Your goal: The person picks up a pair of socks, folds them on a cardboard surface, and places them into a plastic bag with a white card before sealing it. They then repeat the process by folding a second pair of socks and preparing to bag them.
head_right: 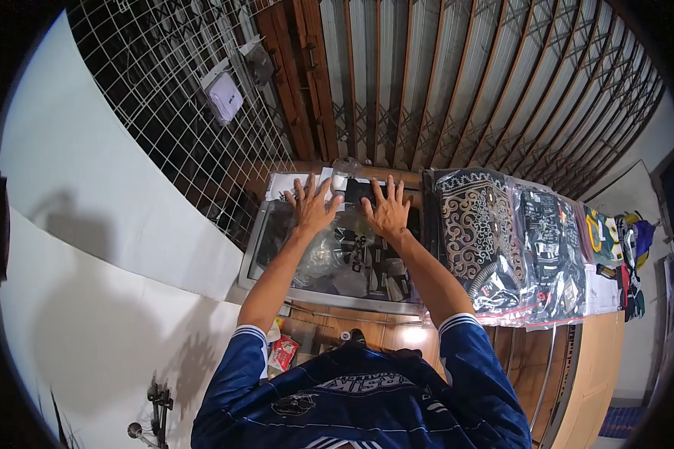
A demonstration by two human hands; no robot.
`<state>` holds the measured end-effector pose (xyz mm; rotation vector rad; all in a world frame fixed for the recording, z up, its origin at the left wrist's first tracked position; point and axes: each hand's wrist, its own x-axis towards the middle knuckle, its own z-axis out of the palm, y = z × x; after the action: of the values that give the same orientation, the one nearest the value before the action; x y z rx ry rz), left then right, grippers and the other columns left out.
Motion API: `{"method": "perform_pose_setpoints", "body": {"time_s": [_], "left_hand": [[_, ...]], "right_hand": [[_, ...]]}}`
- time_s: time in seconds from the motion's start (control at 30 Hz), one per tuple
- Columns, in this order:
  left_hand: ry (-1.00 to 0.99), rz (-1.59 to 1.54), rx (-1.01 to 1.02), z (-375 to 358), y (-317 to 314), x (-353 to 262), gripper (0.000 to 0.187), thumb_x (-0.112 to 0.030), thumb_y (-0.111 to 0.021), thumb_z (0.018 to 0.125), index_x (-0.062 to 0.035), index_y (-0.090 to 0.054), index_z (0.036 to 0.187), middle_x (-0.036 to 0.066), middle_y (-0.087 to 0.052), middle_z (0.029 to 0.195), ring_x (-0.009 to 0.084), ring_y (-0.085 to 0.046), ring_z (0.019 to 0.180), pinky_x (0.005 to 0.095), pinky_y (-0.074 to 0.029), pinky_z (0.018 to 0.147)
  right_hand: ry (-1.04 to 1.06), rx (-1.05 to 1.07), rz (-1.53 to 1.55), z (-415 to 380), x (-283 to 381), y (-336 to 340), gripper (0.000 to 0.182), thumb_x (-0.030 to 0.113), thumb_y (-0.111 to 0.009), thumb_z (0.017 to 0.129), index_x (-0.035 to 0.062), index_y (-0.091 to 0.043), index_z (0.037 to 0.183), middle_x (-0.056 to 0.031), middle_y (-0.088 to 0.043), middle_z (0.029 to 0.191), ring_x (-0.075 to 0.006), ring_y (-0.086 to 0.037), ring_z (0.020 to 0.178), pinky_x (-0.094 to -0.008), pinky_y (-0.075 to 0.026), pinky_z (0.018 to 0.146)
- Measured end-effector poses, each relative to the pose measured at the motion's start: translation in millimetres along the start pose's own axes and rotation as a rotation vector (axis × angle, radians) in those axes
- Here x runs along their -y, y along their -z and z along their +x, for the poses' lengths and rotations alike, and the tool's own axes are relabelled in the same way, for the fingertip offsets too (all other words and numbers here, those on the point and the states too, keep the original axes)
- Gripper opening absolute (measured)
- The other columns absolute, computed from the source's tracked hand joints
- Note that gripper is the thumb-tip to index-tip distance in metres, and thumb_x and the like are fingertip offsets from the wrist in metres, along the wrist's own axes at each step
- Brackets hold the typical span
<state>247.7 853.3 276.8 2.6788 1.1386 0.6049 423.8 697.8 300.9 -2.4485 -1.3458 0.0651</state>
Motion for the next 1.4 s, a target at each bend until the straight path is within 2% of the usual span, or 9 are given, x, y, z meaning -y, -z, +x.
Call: {"method": "perform_pose_setpoints", "body": {"time_s": [0.37, 0.5, 0.7, 0.77, 0.83, 0.93, 1.03, 1.2, 1.4], "left_hand": [[0.050, 0.025, 0.116, 0, 9, -6, 0.070, -0.068, -0.053, 0.103, -0.0307, -0.049, 0.162, 0.017, -0.025, 0.177, 0.0572, -0.009, 0.161, 0.0811, 0.002, 0.122], [0.043, 0.040, 0.091, -1, 13, -9, 0.071, -0.066, -0.055, 0.102, -0.0298, -0.048, 0.163, 0.018, -0.029, 0.176, 0.0564, -0.014, 0.161, 0.0811, -0.001, 0.122], [0.029, -0.074, -0.157, -11, 26, -17, 0.065, -0.053, -0.062, 0.105, -0.0186, -0.052, 0.159, 0.021, -0.040, 0.169, 0.0508, -0.030, 0.156, 0.0776, -0.019, 0.122], [-0.037, -0.371, -0.265, -28, 44, -40, 0.051, -0.037, -0.061, 0.110, -0.0053, -0.059, 0.150, 0.022, -0.058, 0.154, 0.0420, -0.050, 0.146, 0.0567, -0.034, 0.123], [-0.030, -0.760, -0.159, -55, 60, -78, 0.042, -0.029, -0.059, 0.112, 0.0006, -0.062, 0.141, 0.018, -0.074, 0.128, 0.0299, -0.069, 0.122, 0.0430, -0.052, 0.106], [-0.042, -1.158, 0.248, -110, 100, -160, 0.033, -0.025, -0.061, 0.111, -0.0002, -0.068, 0.132, 0.007, -0.076, 0.088, 0.0081, -0.067, 0.073, 0.0211, -0.051, 0.067], [-0.105, -1.436, 0.814, -168, 114, -244, 0.054, -0.041, -0.073, 0.102, 0.0039, -0.067, 0.131, 0.004, -0.071, 0.076, 0.0067, -0.061, 0.061, 0.0213, -0.051, 0.067], [-0.304, -1.433, 1.517, -253, 65, -426, 0.056, -0.032, -0.078, 0.101, 0.0033, -0.064, 0.142, 0.003, -0.073, 0.085, 0.0068, -0.064, 0.075, 0.0229, -0.049, 0.069], [-0.621, -1.117, 1.620, -326, 2, -603, 0.040, -0.015, -0.070, 0.107, -0.0019, -0.063, 0.144, 0.005, -0.075, 0.111, 0.0094, -0.066, 0.104, 0.0278, -0.054, 0.091]], "right_hand": [[-0.044, 0.069, -0.046, -5, 8, 11, 0.083, 0.064, -0.053, 0.103, 0.0252, -0.029, 0.172, -0.0240, -0.010, 0.179, -0.0517, -0.008, 0.164, -0.0777, -0.018, 0.123], [0.065, 0.193, -0.037, -49, 29, 46, 0.087, 0.062, -0.060, 0.100, 0.0177, -0.032, 0.170, -0.0303, -0.031, 0.171, -0.0531, -0.032, 0.156, -0.0803, -0.018, 0.120], [0.319, 0.535, 0.561, -182, 15, 175, 0.079, 0.056, -0.064, 0.104, 0.0013, -0.046, 0.158, -0.0286, -0.068, 0.139, -0.0418, -0.067, 0.130, -0.0453, -0.053, 0.109], [0.366, 0.572, 0.810, -231, -20, 202, 0.072, 0.046, -0.066, 0.107, 0.0016, -0.046, 0.159, -0.0256, -0.069, 0.141, -0.0351, -0.068, 0.131, -0.0440, -0.052, 0.111], [0.228, 0.577, 1.271, -284, -59, 214, 0.065, 0.037, -0.068, 0.108, 0.0012, -0.048, 0.159, -0.0219, -0.070, 0.140, -0.0273, -0.068, 0.131, -0.0413, -0.051, 0.112], [0.036, 0.539, 1.330, -354, -134, 228, 0.049, 0.025, -0.066, 0.110, -0.0002, -0.057, 0.151, -0.0159, -0.076, 0.122, -0.0220, -0.074, 0.114, -0.0361, -0.055, 0.103], [-0.303, 0.432, 1.392, -413, -195, 228, 0.047, 0.030, -0.069, 0.108, -0.0007, -0.063, 0.142, -0.0112, -0.078, 0.104, -0.0181, -0.076, 0.090, -0.0325, -0.058, 0.084], [-0.678, -0.061, 0.938, -503, -281, 214, 0.046, 0.033, -0.072, 0.104, -0.0027, -0.068, 0.133, -0.0131, -0.078, 0.081, -0.0135, -0.071, 0.067, -0.0321, -0.055, 0.066], [-0.868, -0.133, 0.611, -616, -366, 249, 0.056, 0.037, -0.077, 0.096, 0.0028, -0.067, 0.139, -0.0266, -0.077, 0.115, -0.0397, -0.076, 0.106, -0.0468, -0.059, 0.094]]}}
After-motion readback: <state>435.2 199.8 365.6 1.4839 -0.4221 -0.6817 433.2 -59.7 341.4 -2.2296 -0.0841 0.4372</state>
